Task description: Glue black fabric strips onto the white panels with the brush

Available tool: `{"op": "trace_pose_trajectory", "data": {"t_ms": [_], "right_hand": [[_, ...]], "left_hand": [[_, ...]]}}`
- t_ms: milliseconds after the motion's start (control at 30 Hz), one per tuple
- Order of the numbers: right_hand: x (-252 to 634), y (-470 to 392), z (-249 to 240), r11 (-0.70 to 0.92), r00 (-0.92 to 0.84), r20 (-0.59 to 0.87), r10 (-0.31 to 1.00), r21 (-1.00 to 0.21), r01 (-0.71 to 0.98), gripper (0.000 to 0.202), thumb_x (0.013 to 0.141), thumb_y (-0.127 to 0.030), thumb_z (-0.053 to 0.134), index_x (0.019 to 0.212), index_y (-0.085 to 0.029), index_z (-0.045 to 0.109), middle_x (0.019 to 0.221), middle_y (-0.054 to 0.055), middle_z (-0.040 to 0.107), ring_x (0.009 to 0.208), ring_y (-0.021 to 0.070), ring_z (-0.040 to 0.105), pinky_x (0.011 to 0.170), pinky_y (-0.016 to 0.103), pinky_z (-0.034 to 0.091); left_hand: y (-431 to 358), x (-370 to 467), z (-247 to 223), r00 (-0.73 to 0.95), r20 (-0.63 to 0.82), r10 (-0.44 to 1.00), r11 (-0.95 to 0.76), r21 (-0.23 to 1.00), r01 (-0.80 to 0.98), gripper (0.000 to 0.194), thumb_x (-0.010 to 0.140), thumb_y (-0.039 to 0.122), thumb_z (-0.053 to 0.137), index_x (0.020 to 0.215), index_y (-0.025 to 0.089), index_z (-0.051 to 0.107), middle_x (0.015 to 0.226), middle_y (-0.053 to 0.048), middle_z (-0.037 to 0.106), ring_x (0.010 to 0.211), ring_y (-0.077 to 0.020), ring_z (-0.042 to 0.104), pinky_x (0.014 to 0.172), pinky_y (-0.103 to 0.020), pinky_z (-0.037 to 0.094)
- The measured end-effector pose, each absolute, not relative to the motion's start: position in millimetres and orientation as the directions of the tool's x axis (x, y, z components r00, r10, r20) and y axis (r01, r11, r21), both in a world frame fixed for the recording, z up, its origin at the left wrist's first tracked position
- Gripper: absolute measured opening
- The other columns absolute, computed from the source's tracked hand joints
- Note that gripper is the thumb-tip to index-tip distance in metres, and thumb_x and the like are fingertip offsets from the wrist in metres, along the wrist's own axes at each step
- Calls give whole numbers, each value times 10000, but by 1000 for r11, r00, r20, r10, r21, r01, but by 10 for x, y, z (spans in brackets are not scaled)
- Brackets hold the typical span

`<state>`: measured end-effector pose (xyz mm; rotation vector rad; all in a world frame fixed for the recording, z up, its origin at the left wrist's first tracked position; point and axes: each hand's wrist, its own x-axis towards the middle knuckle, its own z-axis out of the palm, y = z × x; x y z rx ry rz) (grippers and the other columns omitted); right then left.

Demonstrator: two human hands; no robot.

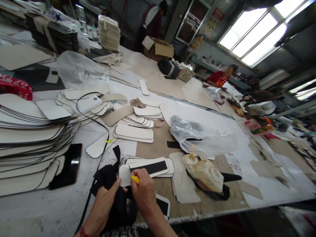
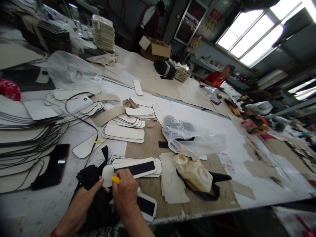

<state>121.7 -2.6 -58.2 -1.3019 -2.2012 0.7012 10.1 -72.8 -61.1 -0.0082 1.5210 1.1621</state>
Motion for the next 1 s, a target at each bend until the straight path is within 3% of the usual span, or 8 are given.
{"op": "trace_pose_trajectory", "data": {"t_ms": [167, 367, 467, 600, 767, 900, 1000], "right_hand": [[1115, -142, -652, 499, -510, 141, 849, -530, 685, 117, 741, -94, 550, 769, -202, 585, 734, 5, 583, 678, 160, 541, 591, 255, 343], [1137, -143, -648, 526, -560, 115, 821, -533, 663, 64, 809, -160, 548, 788, -205, 588, 754, 4, 591, 699, 151, 547, 618, 247, 364], [1151, -132, -660, 514, -566, 84, 820, -544, 664, 94, 778, -124, 562, 801, -213, 585, 778, -4, 601, 712, 146, 556, 626, 243, 375], [1144, -111, -682, 464, -560, 4, 828, -565, 682, 204, 722, -81, 600, 871, -218, 585, 839, -11, 627, 776, 148, 589, 664, 231, 399], [1119, -76, -669, 370, -528, -125, 840, -579, 726, 211, 758, -171, 638, 949, -237, 577, 901, -16, 647, 824, 162, 618, 682, 233, 430], [1129, -49, -661, 325, -528, -220, 820, -580, 747, 270, 793, -146, 607, 1027, -273, 562, 942, -16, 645, 856, 164, 619, 717, 250, 463], [1109, 25, -646, 381, -573, -183, 799, -584, 717, 195, 880, -242, 545, 1073, -264, 562, 1049, 27, 611, 891, 164, 597, 750, 300, 494]], "left_hand": [[-752, 80, -614, -362, -721, 590, 524, 684, -507, 483, 693, 493, 662, 977, 104, 631, 691, -44, 682, 648, -189, 619, 573, -245, 482], [-749, 83, -584, -368, -694, 619, 482, 706, -519, 515, 710, 462, 660, 1082, 114, 587, 832, -43, 703, 769, -185, 625, 670, -233, 490], [-742, 94, -589, -351, -682, 642, 443, 704, -555, 480, 714, 441, 660, 1074, 133, 584, 855, -38, 700, 795, -190, 624, 660, -235, 482], [-746, 88, -640, -334, -697, 634, 456, 686, -567, 388, 709, 450, 652, 932, 136, 605, 766, -31, 682, 681, -175, 604, 599, -250, 464], [-826, 91, -777, -330, -719, 612, 517, 679, -522, 369, 702, 512, 621, 713, 145, 587, 573, -8, 601, 551, -170, 554, 539, -272, 443], [-827, -10, -889, -372, -701, 608, 613, 713, -341, 442, 742, 578, 530, 554, 178, 537, 511, -20, 557, 526, -192, 549, 542, -299, 454], [-492, -299, -941, -473, -619, 627, 642, 755, -135, 339, 774, 508, 561, 763, 174, 619, 744, -39, 633, 717, -207, 607, 621, -320, 496]]}}
